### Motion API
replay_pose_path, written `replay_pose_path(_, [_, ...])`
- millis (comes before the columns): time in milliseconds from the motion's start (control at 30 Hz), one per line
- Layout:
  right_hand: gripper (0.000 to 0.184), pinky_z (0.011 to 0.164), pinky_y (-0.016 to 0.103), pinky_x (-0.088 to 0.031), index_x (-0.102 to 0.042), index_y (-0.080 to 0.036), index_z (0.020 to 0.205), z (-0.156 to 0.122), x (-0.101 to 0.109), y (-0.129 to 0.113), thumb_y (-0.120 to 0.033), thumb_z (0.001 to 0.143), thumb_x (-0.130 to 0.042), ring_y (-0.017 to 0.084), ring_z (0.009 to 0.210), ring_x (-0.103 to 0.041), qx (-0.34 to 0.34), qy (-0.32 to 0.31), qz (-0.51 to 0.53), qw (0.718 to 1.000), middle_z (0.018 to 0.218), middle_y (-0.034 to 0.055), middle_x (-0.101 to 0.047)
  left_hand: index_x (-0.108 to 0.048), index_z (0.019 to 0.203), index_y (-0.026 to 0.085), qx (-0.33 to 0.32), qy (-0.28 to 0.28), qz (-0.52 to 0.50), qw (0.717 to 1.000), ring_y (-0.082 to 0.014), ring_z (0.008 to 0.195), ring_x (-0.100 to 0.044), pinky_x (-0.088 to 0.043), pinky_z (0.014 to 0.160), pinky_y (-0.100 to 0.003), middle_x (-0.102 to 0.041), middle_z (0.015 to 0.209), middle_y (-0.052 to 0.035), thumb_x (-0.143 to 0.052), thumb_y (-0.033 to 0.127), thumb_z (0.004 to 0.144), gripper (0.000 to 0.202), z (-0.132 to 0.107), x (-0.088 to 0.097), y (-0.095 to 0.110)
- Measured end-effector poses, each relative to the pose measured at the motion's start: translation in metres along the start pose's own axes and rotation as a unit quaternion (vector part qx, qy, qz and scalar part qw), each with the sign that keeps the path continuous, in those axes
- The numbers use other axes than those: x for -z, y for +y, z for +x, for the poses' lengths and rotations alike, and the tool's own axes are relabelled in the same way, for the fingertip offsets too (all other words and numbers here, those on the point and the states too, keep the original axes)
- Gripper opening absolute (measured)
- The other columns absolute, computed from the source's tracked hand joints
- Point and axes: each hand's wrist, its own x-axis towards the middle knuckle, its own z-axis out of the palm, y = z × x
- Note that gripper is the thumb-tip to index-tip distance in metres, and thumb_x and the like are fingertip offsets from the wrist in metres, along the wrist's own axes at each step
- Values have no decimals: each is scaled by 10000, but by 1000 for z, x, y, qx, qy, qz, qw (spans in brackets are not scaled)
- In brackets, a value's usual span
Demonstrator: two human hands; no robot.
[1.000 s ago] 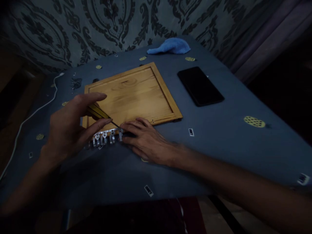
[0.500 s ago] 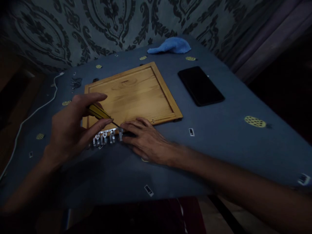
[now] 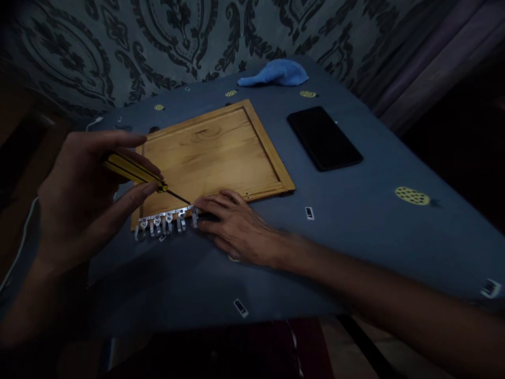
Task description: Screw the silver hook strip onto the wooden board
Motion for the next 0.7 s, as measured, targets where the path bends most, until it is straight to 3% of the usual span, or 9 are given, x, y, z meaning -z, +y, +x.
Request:
replay_pose_path(200, [261, 1170, 572, -329, -712, -181, 1184, 1, -1, -1, -166, 961, -579, 296, 1398, -492, -10, -7, -9, 1000, 1456, 164, -598, -484, 1386, 290, -30, -22, 56, 998, -183, 1077, -707, -618, 953, -326, -627, 1317, -29, -627, 183, 984, 439, -1, -4, -4])
replay_pose_path(500, [268, 1161, 574, -340, -716, -174, 1182, 3, 0, -2, -169, 962, -561, 305, 1390, -494, -4, -6, -12, 1000, 1446, 170, -602, -479, 1368, 205, -82, -18, 87, 993, -193, 1039, -730, -650, 893, -346, -660, 1272, -57, -654, 137, 965, 444, -1, -11, -9])
replay_pose_path(700, [267, 1165, 564, -327, -711, -202, 1186, 1, -2, 0, -183, 951, -586, 294, 1400, -487, -9, -11, -16, 1000, 1476, 152, -584, -496, 1362, 221, -145, -5, 115, 983, -222, 1102, -730, -657, 901, -332, -712, 1215, -63, -663, 192, 976, 421, 4, -15, -8])
